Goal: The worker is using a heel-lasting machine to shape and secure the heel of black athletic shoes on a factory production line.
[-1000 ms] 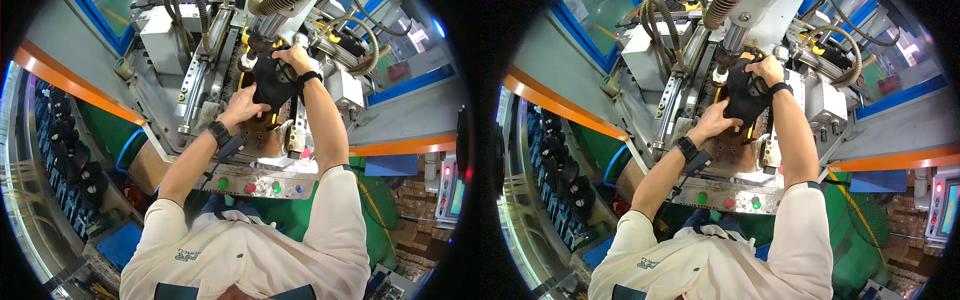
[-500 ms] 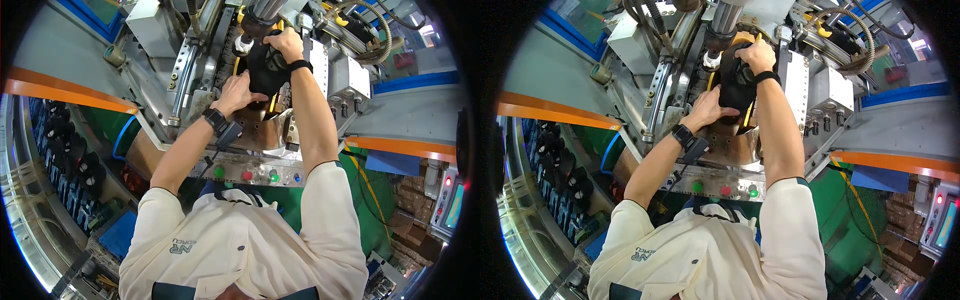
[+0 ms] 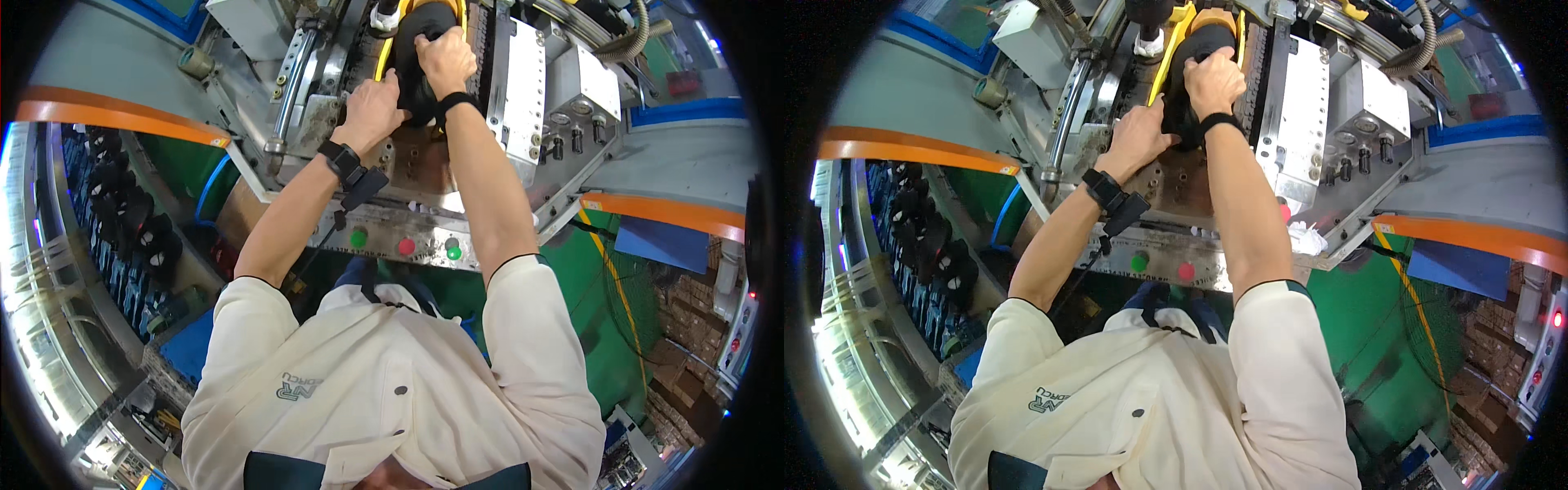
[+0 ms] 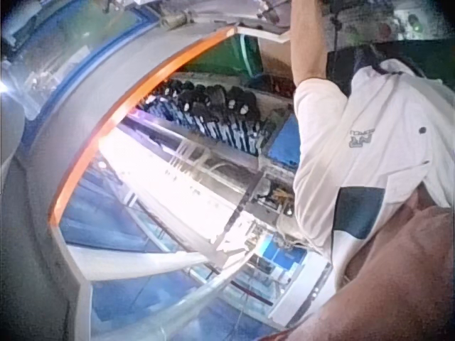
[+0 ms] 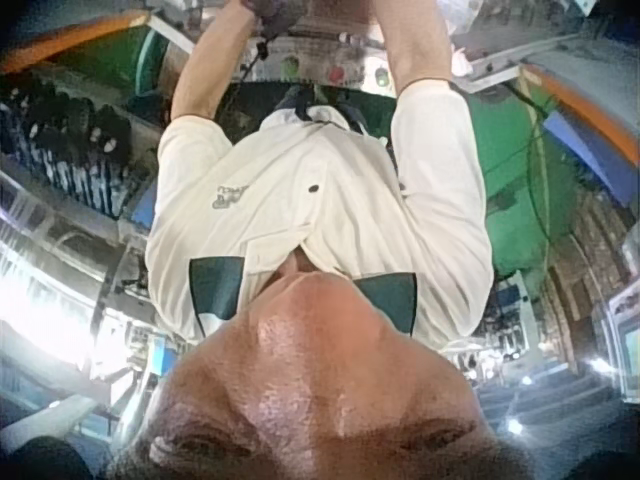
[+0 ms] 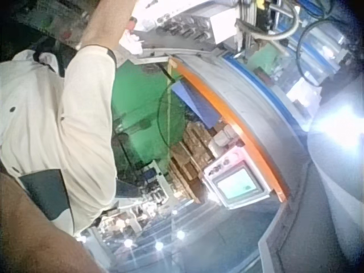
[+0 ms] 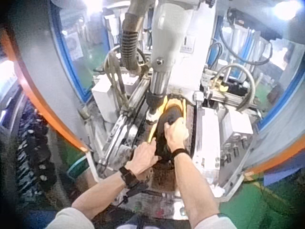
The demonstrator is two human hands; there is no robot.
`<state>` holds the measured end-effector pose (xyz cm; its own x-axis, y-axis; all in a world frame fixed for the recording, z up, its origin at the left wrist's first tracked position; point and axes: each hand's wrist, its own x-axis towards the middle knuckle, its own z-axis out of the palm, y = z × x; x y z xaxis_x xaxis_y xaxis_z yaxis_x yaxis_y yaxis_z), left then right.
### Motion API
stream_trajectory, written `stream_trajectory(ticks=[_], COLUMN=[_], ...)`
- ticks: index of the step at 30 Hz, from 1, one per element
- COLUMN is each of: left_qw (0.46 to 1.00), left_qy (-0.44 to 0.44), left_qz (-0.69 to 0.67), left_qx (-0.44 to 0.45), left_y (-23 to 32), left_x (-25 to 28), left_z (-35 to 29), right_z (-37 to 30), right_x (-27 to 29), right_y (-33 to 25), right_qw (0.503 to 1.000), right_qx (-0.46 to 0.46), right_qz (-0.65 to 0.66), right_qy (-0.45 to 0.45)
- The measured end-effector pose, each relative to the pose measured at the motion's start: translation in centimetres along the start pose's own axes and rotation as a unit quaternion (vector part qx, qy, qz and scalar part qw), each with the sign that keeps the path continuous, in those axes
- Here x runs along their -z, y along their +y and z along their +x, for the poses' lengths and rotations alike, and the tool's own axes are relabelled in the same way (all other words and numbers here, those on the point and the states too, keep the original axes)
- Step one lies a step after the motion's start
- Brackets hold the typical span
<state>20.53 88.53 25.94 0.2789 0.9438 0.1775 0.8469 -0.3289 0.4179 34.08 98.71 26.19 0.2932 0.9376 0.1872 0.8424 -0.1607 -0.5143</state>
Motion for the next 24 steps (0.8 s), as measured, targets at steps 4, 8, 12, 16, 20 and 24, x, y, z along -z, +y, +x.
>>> stream_trajectory(ticks=[4,8,12,16,20,24], left_qw=[0.998,0.998,0.991,0.979,0.955,0.935], left_qy=[-0.026,0.021,0.063,0.111,0.124,0.105], left_qz=[-0.005,-0.054,-0.106,-0.147,-0.194,-0.238], left_qx=[0.059,0.037,0.054,0.086,0.185,0.242], left_y=[1.8,3.0,5.5,6.0,4.0,3.8], left_x=[0.5,1.0,4.6,8.8,9.6,8.6], left_z=[-3.3,-6.4,-10.2,-16.1,-24.3,-28.1], right_z=[-0.6,-3.5,-4.0,-3.5,-10.5,-25.9], right_x=[0.7,-1.7,-1.4,-0.7,4.8,7.9], right_y=[-0.5,0.2,-3.4,0.9,1.3,4.6], right_qw=[0.992,0.995,0.998,0.987,0.940,0.885], right_qx=[-0.004,0.056,-0.005,0.037,0.268,0.399], right_qz=[0.022,0.081,0.042,0.127,0.210,0.212], right_qy=[-0.121,0.002,-0.056,-0.088,-0.009,-0.111])
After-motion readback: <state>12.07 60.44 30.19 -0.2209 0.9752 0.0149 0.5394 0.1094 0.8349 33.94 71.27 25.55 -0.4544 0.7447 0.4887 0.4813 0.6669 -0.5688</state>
